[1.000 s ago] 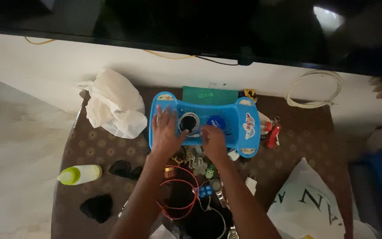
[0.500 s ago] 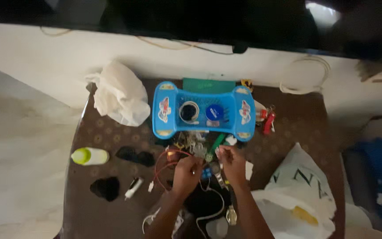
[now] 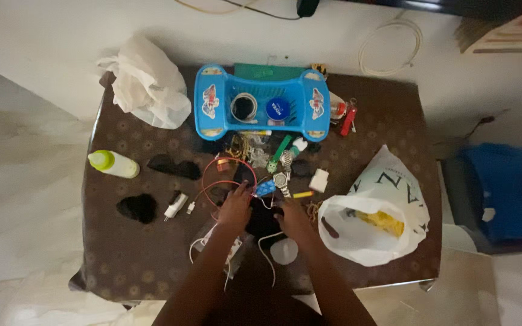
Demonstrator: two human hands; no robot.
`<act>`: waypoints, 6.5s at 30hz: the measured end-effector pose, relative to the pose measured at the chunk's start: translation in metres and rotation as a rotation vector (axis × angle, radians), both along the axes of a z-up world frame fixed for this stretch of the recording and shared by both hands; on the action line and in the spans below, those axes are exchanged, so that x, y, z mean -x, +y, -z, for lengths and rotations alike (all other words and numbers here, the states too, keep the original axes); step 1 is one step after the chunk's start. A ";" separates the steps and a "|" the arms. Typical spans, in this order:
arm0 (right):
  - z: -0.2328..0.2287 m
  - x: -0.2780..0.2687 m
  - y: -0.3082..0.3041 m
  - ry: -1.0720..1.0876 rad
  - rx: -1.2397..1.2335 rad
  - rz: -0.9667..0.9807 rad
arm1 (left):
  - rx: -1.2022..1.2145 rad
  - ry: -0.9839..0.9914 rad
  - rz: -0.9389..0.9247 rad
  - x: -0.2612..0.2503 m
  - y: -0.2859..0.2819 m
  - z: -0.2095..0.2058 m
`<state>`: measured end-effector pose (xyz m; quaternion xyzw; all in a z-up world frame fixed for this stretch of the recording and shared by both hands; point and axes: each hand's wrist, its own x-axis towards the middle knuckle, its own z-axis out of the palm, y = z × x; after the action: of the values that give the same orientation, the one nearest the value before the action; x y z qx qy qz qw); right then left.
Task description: The person sorts various small electronic and household items on a table, including cables, chargers, jewelry, and sunglasses. The person coils white and red cables, places items into a blue plastic basket, and handles small components such as a watch and a bottle.
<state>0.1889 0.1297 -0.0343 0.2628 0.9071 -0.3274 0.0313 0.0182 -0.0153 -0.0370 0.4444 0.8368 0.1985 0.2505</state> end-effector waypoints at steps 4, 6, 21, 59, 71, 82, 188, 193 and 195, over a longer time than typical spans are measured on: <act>-0.011 -0.016 -0.012 0.139 0.038 -0.027 | -0.121 0.028 -0.076 -0.009 -0.015 0.018; -0.017 -0.020 -0.015 0.206 0.026 0.019 | -0.005 -0.095 -0.179 -0.009 -0.022 0.021; 0.014 0.112 0.068 0.296 -0.072 0.108 | -0.240 0.135 -0.226 -0.005 -0.035 -0.042; -0.079 0.157 0.161 0.263 0.665 0.513 | -0.609 -0.317 -0.094 0.137 0.168 -0.057; -0.067 0.198 0.213 0.188 0.024 0.087 | -0.469 -0.092 -0.014 0.161 0.224 -0.016; 0.022 0.229 0.244 -0.302 -0.282 -0.242 | 0.037 0.259 0.238 0.164 0.221 0.005; -0.059 0.096 0.039 0.171 0.091 -0.002 | -0.458 0.329 -0.482 0.065 0.013 -0.060; -0.199 0.070 0.034 0.356 0.329 0.154 | -0.507 -0.010 -0.216 0.043 0.027 -0.077; -0.245 0.061 0.033 0.482 0.363 0.145 | -0.538 0.037 -0.132 0.031 0.033 -0.074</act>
<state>0.1284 0.1625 0.2104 0.2321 0.7940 -0.5382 -0.1617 -0.0128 0.0182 0.0375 0.4431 0.7856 0.4213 0.0948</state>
